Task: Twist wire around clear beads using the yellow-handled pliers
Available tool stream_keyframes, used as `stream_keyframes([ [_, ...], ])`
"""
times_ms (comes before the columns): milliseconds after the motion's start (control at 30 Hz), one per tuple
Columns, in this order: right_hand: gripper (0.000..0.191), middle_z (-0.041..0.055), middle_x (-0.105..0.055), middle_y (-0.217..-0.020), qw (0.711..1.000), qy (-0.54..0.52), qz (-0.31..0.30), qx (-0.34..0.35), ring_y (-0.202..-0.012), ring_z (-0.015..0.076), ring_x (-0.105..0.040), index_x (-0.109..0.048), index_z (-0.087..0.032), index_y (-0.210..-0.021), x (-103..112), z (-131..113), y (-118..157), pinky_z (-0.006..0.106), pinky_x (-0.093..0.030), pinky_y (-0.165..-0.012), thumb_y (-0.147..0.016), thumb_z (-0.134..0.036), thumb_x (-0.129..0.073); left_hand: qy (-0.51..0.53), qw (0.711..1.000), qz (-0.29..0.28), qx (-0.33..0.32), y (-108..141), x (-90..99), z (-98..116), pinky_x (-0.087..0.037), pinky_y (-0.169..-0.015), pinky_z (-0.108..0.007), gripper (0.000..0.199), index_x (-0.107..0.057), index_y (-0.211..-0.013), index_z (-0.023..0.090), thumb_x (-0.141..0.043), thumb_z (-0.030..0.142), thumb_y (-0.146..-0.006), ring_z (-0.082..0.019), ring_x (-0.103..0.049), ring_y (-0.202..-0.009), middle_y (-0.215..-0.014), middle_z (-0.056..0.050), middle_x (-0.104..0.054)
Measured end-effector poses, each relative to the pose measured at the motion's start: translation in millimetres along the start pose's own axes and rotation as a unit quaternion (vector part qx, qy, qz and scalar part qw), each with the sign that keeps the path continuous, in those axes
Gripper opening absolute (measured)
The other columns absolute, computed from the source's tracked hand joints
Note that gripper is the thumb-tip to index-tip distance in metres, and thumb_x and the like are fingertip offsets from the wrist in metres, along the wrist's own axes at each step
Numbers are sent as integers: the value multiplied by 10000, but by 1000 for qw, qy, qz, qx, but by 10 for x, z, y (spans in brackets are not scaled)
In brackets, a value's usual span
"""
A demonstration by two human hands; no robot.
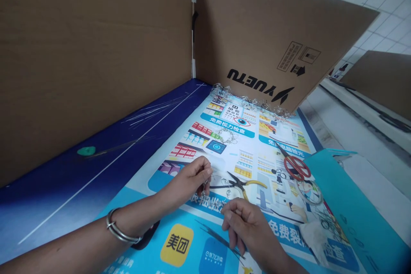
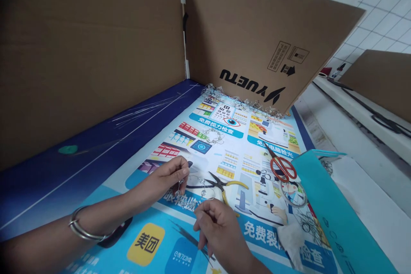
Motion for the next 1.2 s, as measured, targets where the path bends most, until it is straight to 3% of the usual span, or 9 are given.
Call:
stream_keyframes([
  [467, 318, -14, -579, -633, 1000, -17, -3, 8, -338, 32, -428, -535, -147, -799, 26, 58, -29, 142, -275, -301, -806, -465, -527, -4, 1000, -8, 6, -10, 5, -4, -358, -467, -194, 198, -403, -776, 197, -419, 358, -891, -94, -510, -505, -579, 44, -553],
  [633, 299, -14, -577, -605, 998, -49, 44, 19, -341, 42, -418, -545, -151, -771, 50, 94, -35, 153, -275, -306, -799, -449, -540, -2, 1000, -9, 9, -5, 5, -7, -371, -466, -191, 207, -408, -759, 192, -436, 355, -883, -87, -506, -499, -589, 45, -538],
  [800, 320, -36, -511, -453, 994, -37, 104, 25, -337, 49, -373, -543, -154, -713, 152, 42, -28, 168, -268, -349, -828, -451, -507, -6, 1000, -9, 29, -13, -16, -17, -392, -465, -196, 219, -414, -758, 190, -474, 374, -859, -90, -535, -507, -621, 51, -525],
  [1100, 317, -33, -536, -502, 987, -48, 135, 74, -364, 55, -378, -552, -170, -810, 279, 7, 43, 172, -248, -356, -858, -464, -442, -89, 990, -92, 55, 15, -83, -40, -362, -459, -186, 231, -415, -777, 191, -471, 402, -854, -95, -512, -498, -553, 49, -552],
  [1200, 299, -5, -593, -653, 985, -60, 128, 96, -423, 62, -455, -530, -173, -789, 300, -11, 64, 167, -270, -358, -851, -455, -454, -122, 982, -128, 62, 42, -107, -27, -352, -452, -185, 223, -418, -777, 190, -482, 392, -846, -94, -510, -497, -546, 57, -529],
])
Point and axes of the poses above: each hand's wrist, its own y-axis away from the middle knuckle, its own x-axis out of the back of the hand, z = x × y, the point moved 1 cm from there along -y, towards the middle knuckle
